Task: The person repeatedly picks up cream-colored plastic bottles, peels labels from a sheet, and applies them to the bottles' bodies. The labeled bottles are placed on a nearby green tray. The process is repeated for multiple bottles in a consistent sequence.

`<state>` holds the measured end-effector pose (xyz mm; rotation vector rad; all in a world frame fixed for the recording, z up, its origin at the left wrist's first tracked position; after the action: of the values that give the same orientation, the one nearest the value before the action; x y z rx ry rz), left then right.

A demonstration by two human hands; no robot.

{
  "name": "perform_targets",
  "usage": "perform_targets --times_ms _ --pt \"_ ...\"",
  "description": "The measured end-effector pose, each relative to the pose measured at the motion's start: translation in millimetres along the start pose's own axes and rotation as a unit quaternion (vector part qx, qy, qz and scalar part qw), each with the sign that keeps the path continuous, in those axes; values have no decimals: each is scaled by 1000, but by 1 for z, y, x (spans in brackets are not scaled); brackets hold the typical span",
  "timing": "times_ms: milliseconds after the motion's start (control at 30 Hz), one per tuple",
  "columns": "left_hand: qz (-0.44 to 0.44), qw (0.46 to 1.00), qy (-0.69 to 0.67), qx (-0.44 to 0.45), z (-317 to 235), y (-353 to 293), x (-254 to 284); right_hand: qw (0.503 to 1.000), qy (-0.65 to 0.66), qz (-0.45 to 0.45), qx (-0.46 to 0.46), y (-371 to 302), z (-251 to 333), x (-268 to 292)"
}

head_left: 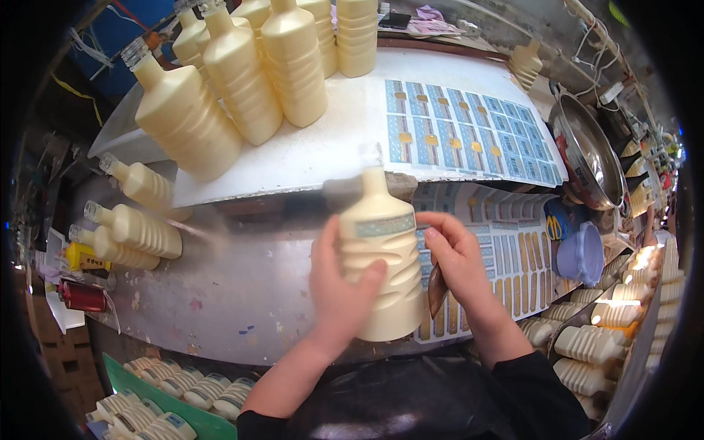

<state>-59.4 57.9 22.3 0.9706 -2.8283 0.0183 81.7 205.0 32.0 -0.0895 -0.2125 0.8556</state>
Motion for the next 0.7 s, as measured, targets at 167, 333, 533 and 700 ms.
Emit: perform_targets --times_ms 167,333,533,700 --pt "-13 988 -150 28 1 19 16 993 88 77 -35 18 4 -5" --pt "0 975 -215 61 4 29 17 987 89 118 -64 24 16 -11" --pt "-14 952 -298 69 9 28 8 985 101 132 -52 25 15 -13" --pt "-32 955 -287 70 2 27 5 988 93 119 -36 31 1 -13"
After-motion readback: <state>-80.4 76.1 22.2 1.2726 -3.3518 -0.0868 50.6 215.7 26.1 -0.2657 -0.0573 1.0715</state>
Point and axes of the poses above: each hand's wrist, its own y-axis towards the middle knuckle, its own x-axis out of the back of the hand, z = x × y, the point moved 6 cm from there along y, towards the middle knuckle, and after that the axes turned 10 degrees about z, right-handed, at the moved point
